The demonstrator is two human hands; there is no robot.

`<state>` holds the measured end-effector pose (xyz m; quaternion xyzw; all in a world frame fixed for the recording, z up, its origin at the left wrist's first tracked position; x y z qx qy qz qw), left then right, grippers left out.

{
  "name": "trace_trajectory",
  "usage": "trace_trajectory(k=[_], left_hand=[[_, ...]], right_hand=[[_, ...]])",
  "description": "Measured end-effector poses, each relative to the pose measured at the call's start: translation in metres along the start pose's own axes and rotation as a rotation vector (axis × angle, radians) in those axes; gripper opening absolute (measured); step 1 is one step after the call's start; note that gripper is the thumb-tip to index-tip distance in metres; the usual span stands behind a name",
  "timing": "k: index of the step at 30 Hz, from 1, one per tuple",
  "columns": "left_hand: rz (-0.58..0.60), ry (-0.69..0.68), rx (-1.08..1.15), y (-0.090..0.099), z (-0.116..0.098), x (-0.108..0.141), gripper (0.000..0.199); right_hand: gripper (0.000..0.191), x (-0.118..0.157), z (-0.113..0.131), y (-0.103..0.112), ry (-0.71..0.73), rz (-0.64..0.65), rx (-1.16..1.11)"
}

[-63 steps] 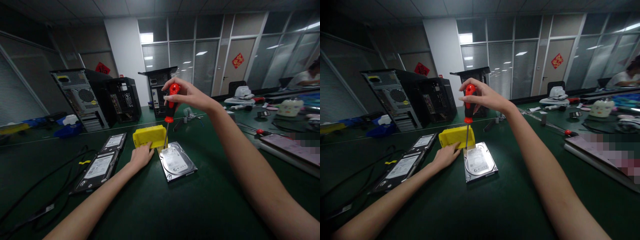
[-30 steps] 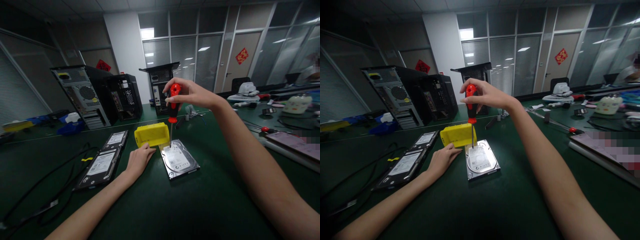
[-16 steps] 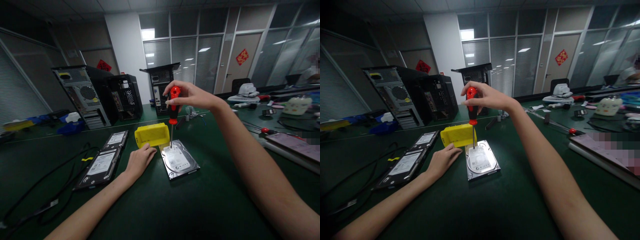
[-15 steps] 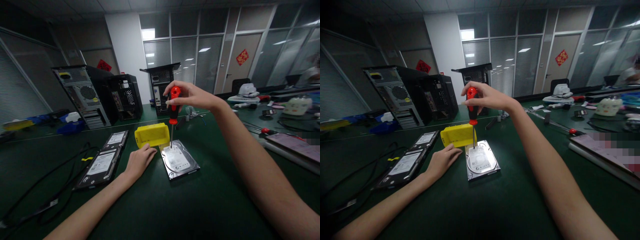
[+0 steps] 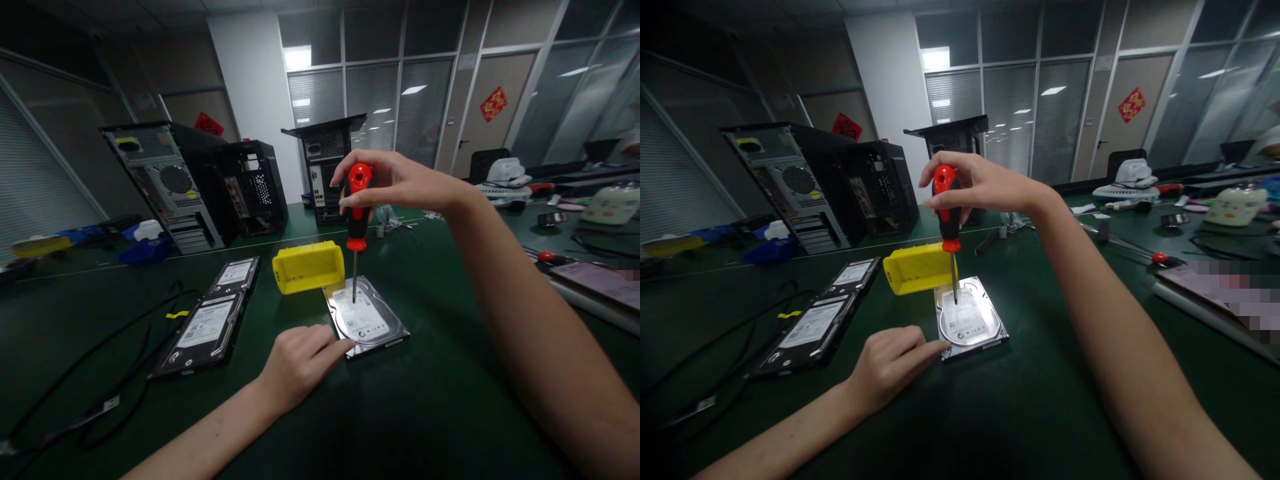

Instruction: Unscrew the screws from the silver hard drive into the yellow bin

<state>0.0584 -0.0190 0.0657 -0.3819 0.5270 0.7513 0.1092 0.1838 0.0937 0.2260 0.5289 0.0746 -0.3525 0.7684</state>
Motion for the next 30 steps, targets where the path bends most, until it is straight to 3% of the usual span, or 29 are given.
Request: trace_trajectory(k=[12, 23, 30], left_hand=[[0.097, -0.134, -0.171, -0.001, -0.016, -0.004, 0.018], [0.125, -0.155, -0.202, -0.003, -0.017, -0.003, 0.017], [0.107, -0.096, -0.165, 0.000, -0.012, -0.004, 0.022]], right_hand=[[0.037, 0.001, 0.001, 0.001, 0.034, -0.022, 0.021], [0.035, 0.001, 0.004, 0.001, 0.060, -0.032, 0.026], [0.033, 0.002, 0.005, 0.002, 0.060, -0.038, 0.057]])
Point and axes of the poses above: each hand's wrist, its own x-axis away from the middle knuckle, its own y-axis out of the back of the hand, z = x × y, the point moved 7 cm from there along -x, towards the middle knuckle, and after that the axes turned 9 degrees about x, right-handed, at the moved point
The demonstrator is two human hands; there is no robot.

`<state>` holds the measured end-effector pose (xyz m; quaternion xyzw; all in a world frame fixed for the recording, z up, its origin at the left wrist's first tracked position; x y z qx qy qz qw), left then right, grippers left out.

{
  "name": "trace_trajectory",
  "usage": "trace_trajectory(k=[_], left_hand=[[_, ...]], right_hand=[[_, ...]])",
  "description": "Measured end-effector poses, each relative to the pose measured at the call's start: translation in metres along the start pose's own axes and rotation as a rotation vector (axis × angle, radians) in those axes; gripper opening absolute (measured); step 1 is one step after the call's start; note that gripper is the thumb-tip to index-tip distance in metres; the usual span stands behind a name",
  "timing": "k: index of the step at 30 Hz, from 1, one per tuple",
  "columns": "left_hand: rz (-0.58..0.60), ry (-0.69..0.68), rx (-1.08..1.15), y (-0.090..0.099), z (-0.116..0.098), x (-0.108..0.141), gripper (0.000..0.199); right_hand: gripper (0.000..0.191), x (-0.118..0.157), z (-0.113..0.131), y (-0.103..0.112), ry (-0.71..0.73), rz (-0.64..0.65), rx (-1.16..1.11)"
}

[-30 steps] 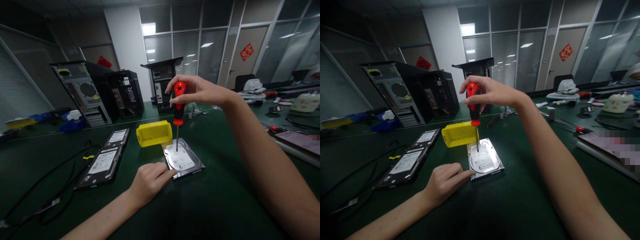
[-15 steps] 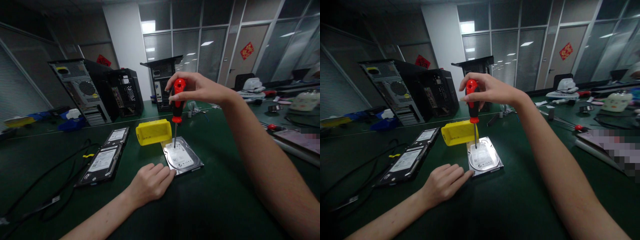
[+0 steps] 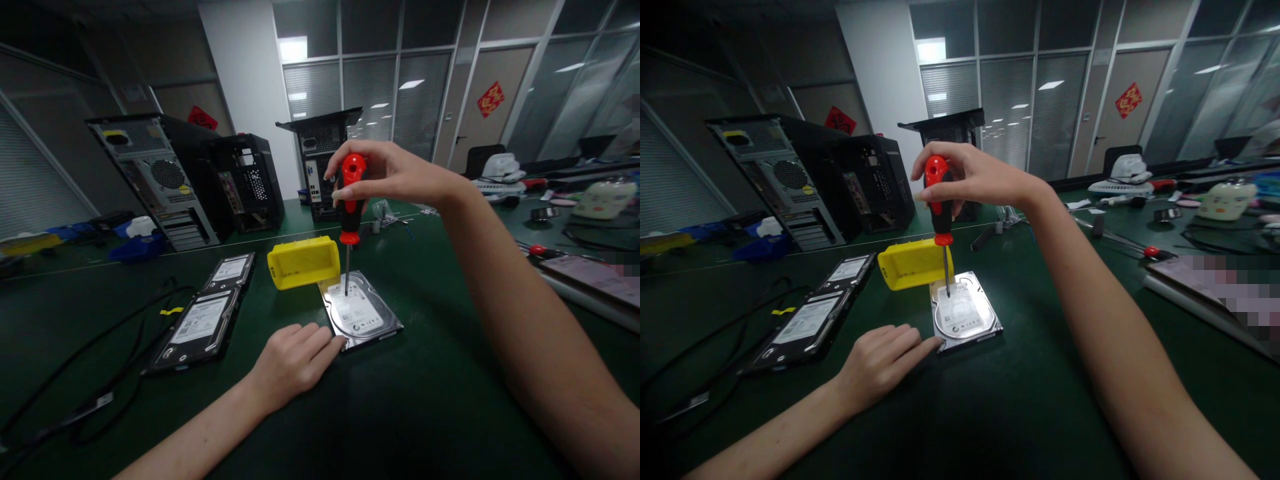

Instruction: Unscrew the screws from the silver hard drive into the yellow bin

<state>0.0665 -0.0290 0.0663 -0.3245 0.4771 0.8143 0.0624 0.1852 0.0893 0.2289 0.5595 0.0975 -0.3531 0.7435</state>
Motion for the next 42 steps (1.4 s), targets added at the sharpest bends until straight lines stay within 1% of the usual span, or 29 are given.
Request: trace_trajectory(k=[10, 13, 17, 20, 22, 24, 28, 30, 34, 37, 40, 42], left_hand=[[-0.002, -0.032, 0.034, 0.001, -0.002, 0.002, 0.019], [0.000, -0.042, 0.034, 0.002, -0.004, 0.002, 0.021], [-0.007, -0.043, 0.027, 0.002, -0.003, 0.003, 0.019], [-0.008, -0.005, 0.042, -0.001, 0.001, 0.006, 0.018], [-0.016, 0.054, 0.075, -0.002, 0.007, 0.008, 0.017], [-0.007, 0.154, 0.140, -0.005, 0.015, 0.011, 0.017], [0.111, 0.435, 0.374, -0.020, 0.034, 0.020, 0.020], [0.154, 0.520, 0.501, -0.026, 0.039, 0.023, 0.020], [0.205, 0.615, 0.660, -0.030, 0.042, 0.025, 0.020], [0.245, 0.722, 0.738, -0.034, 0.040, 0.025, 0.024], [0.241, 0.855, 0.772, -0.039, 0.039, 0.026, 0.028], [0.237, 0.912, 0.765, -0.042, 0.037, 0.026, 0.026]], right_hand=[[0.033, 0.001, 0.002, 0.001, 0.021, 0.003, 0.012], [0.031, 0.000, 0.004, -0.001, 0.039, 0.014, -0.034], [0.027, -0.004, 0.005, -0.012, 0.040, 0.081, -0.162], [0.027, -0.007, 0.003, -0.023, 0.037, 0.148, -0.190], [0.028, -0.008, 0.001, -0.029, 0.028, 0.188, -0.204], [0.029, -0.009, -0.001, -0.033, 0.015, 0.221, -0.231], [0.029, -0.009, -0.002, -0.038, -0.012, 0.263, -0.255], [0.029, -0.009, 0.000, -0.040, -0.012, 0.282, -0.256], [0.031, -0.008, 0.003, -0.042, 0.000, 0.314, -0.237], [0.030, -0.008, 0.006, -0.040, 0.005, 0.317, -0.220], [0.030, -0.008, 0.008, -0.038, 0.014, 0.311, -0.216], [0.028, -0.008, 0.010, -0.037, 0.028, 0.306, -0.216]])
Point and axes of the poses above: each hand's wrist, its own x-axis away from the middle knuckle, its own y-axis out of the back of the hand, z = x × y, the point moved 7 cm from there along -x, towards the middle knuckle, and after that the axes turned 9 degrees about x, right-handed, at the moved point
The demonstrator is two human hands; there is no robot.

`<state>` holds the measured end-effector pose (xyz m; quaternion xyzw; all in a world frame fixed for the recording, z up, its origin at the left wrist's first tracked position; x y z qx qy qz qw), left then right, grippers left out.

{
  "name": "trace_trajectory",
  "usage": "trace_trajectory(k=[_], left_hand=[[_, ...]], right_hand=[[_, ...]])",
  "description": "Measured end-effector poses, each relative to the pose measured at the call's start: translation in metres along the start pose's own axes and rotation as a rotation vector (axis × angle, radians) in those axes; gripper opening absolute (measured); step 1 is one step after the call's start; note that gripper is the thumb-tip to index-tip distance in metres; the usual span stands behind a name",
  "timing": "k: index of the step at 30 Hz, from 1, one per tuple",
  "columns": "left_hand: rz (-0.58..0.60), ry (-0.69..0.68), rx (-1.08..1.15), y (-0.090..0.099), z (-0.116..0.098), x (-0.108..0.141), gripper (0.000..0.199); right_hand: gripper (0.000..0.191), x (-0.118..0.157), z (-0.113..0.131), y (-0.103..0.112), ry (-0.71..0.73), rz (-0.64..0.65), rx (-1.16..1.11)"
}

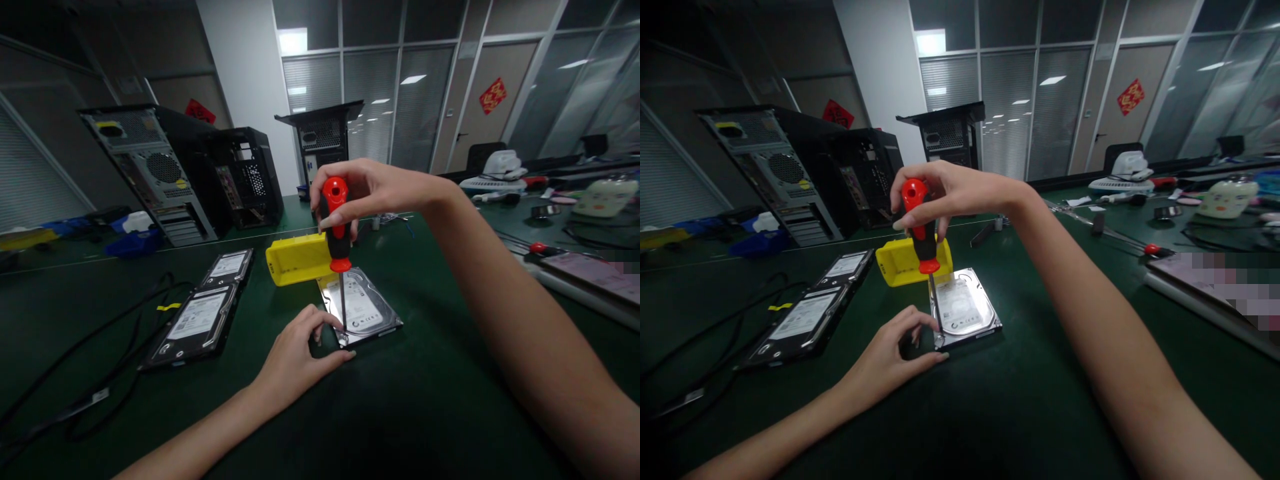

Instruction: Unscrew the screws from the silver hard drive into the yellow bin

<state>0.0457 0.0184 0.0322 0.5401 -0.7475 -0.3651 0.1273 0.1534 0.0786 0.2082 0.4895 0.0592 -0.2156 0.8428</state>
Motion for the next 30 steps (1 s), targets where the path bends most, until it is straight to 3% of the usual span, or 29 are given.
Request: trace_trajectory(k=[10, 20, 30], left_hand=[[-0.004, 0.115, 0.030, -0.0047, 0.0048, -0.0054, 0.027], [0.002, 0.104, 0.030, -0.0060, 0.0047, -0.0055, 0.027], [0.001, 0.071, 0.046, -0.0062, 0.0011, -0.0042, 0.025]], right_hand=[[0.029, -0.0015, 0.0036, -0.0050, 0.067, 0.041, 0.061], [0.029, -0.0037, 0.0011, -0.0097, 0.000, 0.048, 0.044], [0.028, -0.0001, 0.0056, -0.0031, 0.052, 0.019, 0.071]])
Point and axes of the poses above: each hand's wrist, its own x-axis away from the middle knuckle, its own y-axis out of the back of the hand, z = x × y, the point moved 7 cm from there along -x, towards the middle knuckle, and after that the axes turned 9 degrees about x, right-handed, at the moved point
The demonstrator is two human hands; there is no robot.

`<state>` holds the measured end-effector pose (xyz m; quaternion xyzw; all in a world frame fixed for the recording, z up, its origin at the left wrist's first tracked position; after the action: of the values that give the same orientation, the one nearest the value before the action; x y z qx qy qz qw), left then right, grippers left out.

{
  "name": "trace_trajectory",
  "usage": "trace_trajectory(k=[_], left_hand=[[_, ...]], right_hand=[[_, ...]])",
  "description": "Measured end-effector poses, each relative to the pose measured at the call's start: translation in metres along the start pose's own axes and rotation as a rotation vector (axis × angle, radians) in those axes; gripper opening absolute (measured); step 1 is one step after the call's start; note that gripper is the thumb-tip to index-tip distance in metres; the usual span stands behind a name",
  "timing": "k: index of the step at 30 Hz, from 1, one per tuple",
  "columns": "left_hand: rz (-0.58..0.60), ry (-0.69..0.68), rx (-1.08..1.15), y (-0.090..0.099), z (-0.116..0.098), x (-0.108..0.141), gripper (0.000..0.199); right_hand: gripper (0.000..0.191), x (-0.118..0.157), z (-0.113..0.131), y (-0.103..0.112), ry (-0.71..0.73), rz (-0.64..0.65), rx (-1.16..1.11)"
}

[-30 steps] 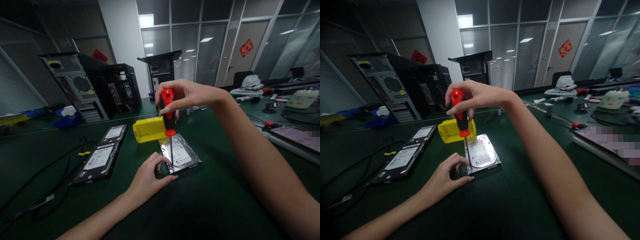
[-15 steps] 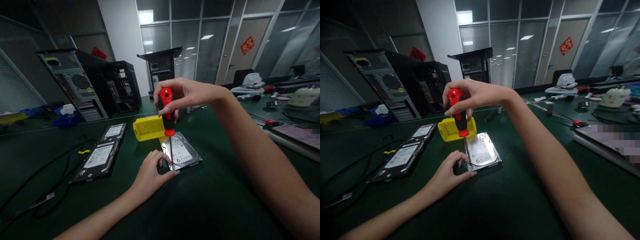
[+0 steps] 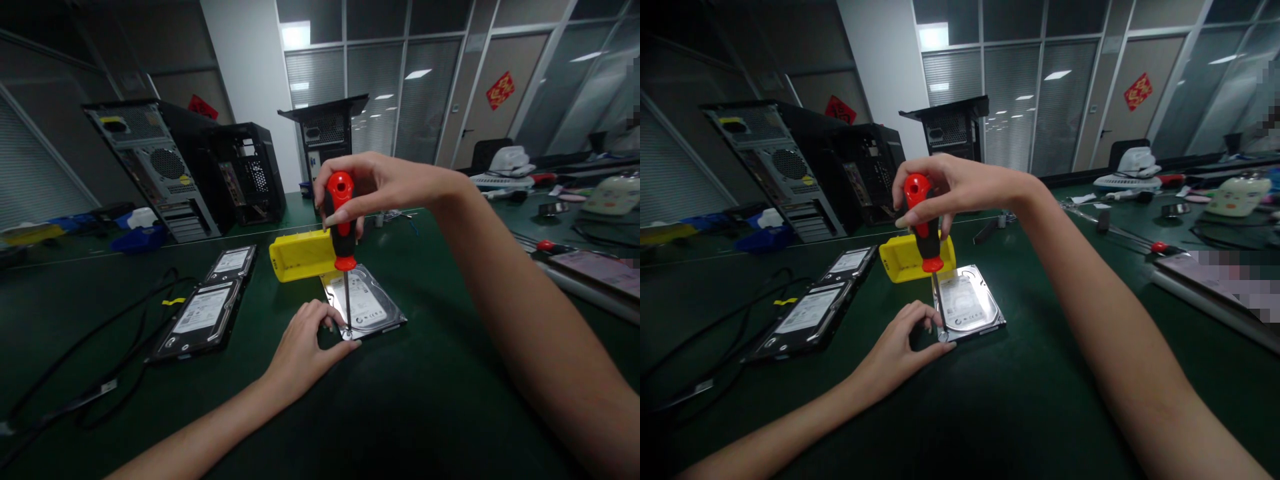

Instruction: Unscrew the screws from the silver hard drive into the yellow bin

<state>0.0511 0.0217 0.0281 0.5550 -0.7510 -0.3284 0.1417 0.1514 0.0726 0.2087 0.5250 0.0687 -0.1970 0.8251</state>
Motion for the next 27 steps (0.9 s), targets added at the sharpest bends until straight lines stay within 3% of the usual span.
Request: trace_trajectory(k=[8, 27], left_hand=[[0.015, 0.007, 0.014, -0.0008, -0.0003, 0.0018, 0.024], [0.037, -0.026, 0.049, -0.0008, -0.0028, 0.0030, 0.019]], right_hand=[[0.030, -0.0017, -0.0041, -0.0058, -0.060, 0.030, -0.020], [0.028, 0.0023, 0.0054, -0.0034, 0.025, 0.085, -0.009]])
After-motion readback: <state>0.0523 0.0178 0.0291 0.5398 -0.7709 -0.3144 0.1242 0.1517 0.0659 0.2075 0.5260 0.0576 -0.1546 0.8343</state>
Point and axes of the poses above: each hand's wrist, its own x-axis away from the middle knuckle, its own y-axis out of the back of the hand, z = x × y, the point moved 7 cm from there along -x, towards the middle knuckle, and after that the axes turned 9 degrees about x, right-handed, at the moved point
